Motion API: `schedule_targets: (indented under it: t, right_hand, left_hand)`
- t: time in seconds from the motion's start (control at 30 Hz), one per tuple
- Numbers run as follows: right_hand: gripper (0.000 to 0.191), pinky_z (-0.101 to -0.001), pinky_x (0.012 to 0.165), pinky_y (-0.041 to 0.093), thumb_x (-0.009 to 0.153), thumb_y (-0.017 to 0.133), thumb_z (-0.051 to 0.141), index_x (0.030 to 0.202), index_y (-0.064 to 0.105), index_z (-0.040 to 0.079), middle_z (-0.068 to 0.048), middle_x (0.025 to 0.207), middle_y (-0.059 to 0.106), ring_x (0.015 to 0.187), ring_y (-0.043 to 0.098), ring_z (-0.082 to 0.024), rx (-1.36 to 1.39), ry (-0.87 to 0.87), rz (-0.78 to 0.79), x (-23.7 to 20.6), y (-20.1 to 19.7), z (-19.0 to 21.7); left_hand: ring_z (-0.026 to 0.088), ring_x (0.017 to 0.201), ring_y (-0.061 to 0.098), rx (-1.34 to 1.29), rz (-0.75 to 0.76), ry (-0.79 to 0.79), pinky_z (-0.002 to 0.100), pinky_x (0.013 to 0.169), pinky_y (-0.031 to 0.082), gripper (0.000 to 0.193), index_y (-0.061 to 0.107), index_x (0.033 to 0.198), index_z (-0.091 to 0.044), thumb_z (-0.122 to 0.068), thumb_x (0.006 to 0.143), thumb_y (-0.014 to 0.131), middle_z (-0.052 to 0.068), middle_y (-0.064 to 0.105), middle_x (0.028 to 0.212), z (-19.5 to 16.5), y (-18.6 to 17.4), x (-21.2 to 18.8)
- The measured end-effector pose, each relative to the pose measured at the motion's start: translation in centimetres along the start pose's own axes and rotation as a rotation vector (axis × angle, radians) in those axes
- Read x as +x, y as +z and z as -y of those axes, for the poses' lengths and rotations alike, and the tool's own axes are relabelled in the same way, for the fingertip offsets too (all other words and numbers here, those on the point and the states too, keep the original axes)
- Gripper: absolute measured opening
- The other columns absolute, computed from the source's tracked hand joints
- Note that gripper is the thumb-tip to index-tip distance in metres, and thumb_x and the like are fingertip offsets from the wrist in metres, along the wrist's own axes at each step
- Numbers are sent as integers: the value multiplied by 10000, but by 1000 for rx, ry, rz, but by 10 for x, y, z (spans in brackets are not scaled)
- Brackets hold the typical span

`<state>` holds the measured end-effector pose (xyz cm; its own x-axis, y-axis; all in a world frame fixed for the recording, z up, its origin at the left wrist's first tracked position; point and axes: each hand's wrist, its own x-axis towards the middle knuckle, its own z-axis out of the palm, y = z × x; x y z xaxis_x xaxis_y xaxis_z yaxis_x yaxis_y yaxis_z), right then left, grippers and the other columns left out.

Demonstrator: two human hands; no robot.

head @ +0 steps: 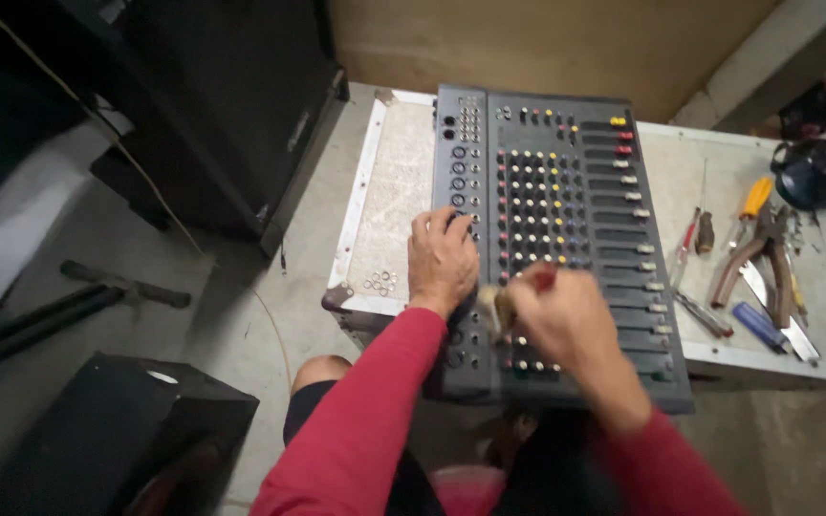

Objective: The person cleans an audio mixing console with a wide bristle brush, sweeping dust from the faders, knobs and input jack panel. They periodically brush debris off the brush, reposition the console, and continue brushing different sections of the board.

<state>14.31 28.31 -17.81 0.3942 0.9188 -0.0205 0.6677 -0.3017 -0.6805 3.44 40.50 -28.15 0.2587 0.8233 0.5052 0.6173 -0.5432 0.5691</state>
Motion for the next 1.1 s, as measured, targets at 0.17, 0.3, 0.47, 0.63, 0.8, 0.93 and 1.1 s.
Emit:
schedule_targets:
  t: [0.17, 0.3, 0.47, 0.63, 0.8, 0.93, 1.1]
  right_hand:
    - [275, -374, 616, 539, 888, 634, 218, 756, 727, -4, -185, 664, 692, 613, 690, -297, -200, 22, 394, -70, -28, 3]
    - [207, -367, 551, 545, 879, 683, 181, 835, 789, 9, -122, 644, 760, 566, 692, -224, 198, 356, 159, -72, -67, -10]
    - [174, -257, 692, 578, 872, 688, 108, 1002, 762, 19, -46, 860, 798, 770, 737, -108, 329, 43, 100, -53, -111, 2]
    - [184, -274, 687, 587, 868, 732, 139, 996, 784, 17, -59, 851, 809, 753, 725, -116, 393, 46, 247, -43, -111, 11]
    - [280, -385, 665, 558, 903, 713, 271, 917, 792, 2, -151, 752, 773, 692, 713, -248, -209, 343, -32, -23, -171, -10]
    - [355, -370, 730, 558, 1021, 690, 352, 998, 800, 15, -184, 843, 759, 785, 730, -307, -699, 361, -182, -16, -233, -20]
    - [176, -295, 719, 557, 885, 737, 133, 1017, 780, 26, -84, 882, 788, 789, 721, -160, 190, 201, -91, 0, -220, -5]
  left_hand:
    - [327, 1220, 509, 29, -23, 14, 467, 994, 466, 271, 713, 1129, -139, -173, 866, 653, 40, 619, 1285, -10, -13, 27]
    - [324, 1223, 509, 27, -17, 2, 464, 1000, 463, 279, 719, 1137, -129, -182, 870, 660, 30, 621, 1266, -11, -15, 40]
    - [330, 1195, 518, 40, -54, 42, 463, 992, 459, 277, 720, 1104, -99, -176, 844, 662, 55, 633, 1257, -25, -22, 68]
    - [298, 1164, 585, -34, -101, 204, 459, 1024, 451, 226, 708, 1067, -73, -166, 866, 661, 74, 674, 1188, -28, -28, 86]
    - [318, 1136, 590, -42, -120, 213, 461, 1027, 445, 251, 699, 1056, -46, -187, 850, 676, 108, 677, 1168, -24, -22, 98]
    - [313, 1125, 597, -60, -82, 183, 459, 1025, 444, 235, 700, 1047, -45, -184, 859, 680, 105, 680, 1144, -28, -27, 119]
    - [314, 1127, 603, -47, -101, 197, 461, 1038, 440, 221, 692, 1034, -44, -178, 859, 672, 106, 683, 1142, -33, -29, 129]
